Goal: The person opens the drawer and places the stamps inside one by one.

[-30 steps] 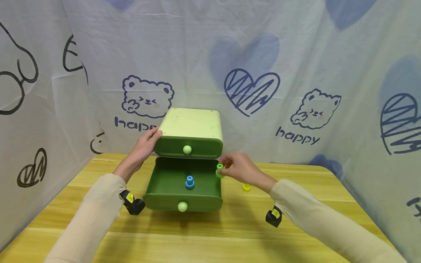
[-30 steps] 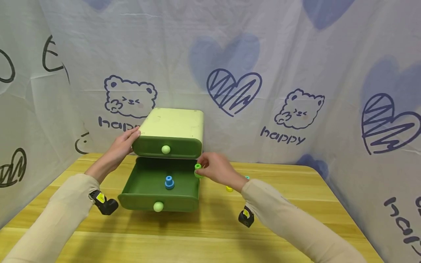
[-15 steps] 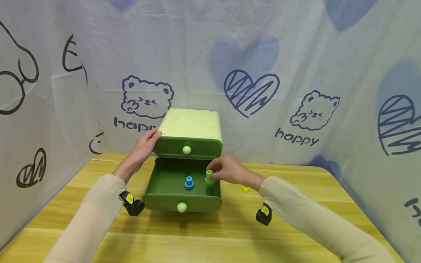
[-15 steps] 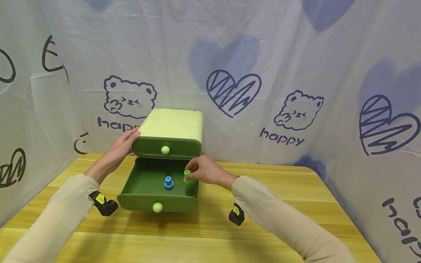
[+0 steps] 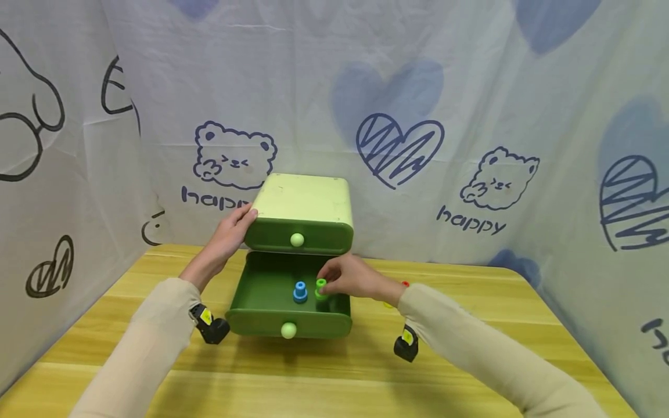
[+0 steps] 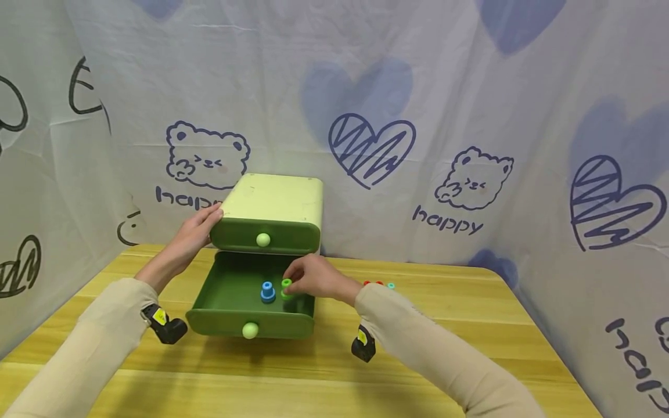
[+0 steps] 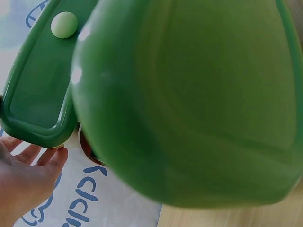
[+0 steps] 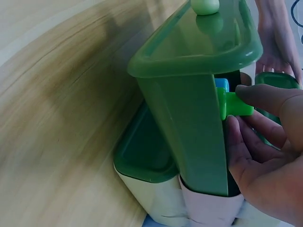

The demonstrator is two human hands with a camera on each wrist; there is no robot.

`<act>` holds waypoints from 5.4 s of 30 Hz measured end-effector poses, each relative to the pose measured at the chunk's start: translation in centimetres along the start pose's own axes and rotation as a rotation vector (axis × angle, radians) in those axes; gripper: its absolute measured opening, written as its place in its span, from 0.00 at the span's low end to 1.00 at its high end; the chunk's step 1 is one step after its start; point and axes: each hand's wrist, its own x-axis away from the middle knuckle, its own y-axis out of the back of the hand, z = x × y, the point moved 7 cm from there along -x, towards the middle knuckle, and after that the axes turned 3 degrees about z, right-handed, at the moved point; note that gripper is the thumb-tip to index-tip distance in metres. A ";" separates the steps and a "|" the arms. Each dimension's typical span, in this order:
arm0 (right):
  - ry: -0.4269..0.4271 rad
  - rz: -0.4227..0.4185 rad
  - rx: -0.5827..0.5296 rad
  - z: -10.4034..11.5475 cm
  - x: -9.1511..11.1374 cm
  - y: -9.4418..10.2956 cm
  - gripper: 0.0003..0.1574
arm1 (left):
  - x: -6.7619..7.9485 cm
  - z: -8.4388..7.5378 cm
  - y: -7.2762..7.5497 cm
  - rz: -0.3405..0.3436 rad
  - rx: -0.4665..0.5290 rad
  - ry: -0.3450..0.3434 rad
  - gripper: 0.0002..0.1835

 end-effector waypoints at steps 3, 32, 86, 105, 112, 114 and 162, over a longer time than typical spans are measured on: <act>0.005 0.018 0.012 0.0 -0.4 -0.5 0.12 | 0.1 0.0 0.1 -0.006 -0.010 0.005 0.36; 0.020 0.027 0.144 0.0 -2.4 -1.6 0.13 | 0.0 0.1 0.1 -0.013 -0.010 0.012 0.35; -0.331 -0.539 -0.099 -13.6 6.9 3.9 0.17 | -0.1 0.2 0.1 -0.009 0.019 0.007 0.37; -0.364 -0.601 -0.047 -16.2 7.9 2.1 0.14 | -0.2 -0.1 0.1 -0.002 0.029 -0.004 0.37; -0.386 -0.596 -0.071 -16.4 7.9 1.8 0.15 | -0.1 0.0 0.1 0.003 0.054 0.005 0.37; -0.398 -0.592 -0.076 -16.6 7.9 1.8 0.14 | -0.1 0.0 0.1 0.007 0.059 0.009 0.37; -0.357 -0.451 -0.024 -14.0 7.7 2.9 0.12 | -0.2 0.3 0.1 -0.012 0.038 -0.001 0.37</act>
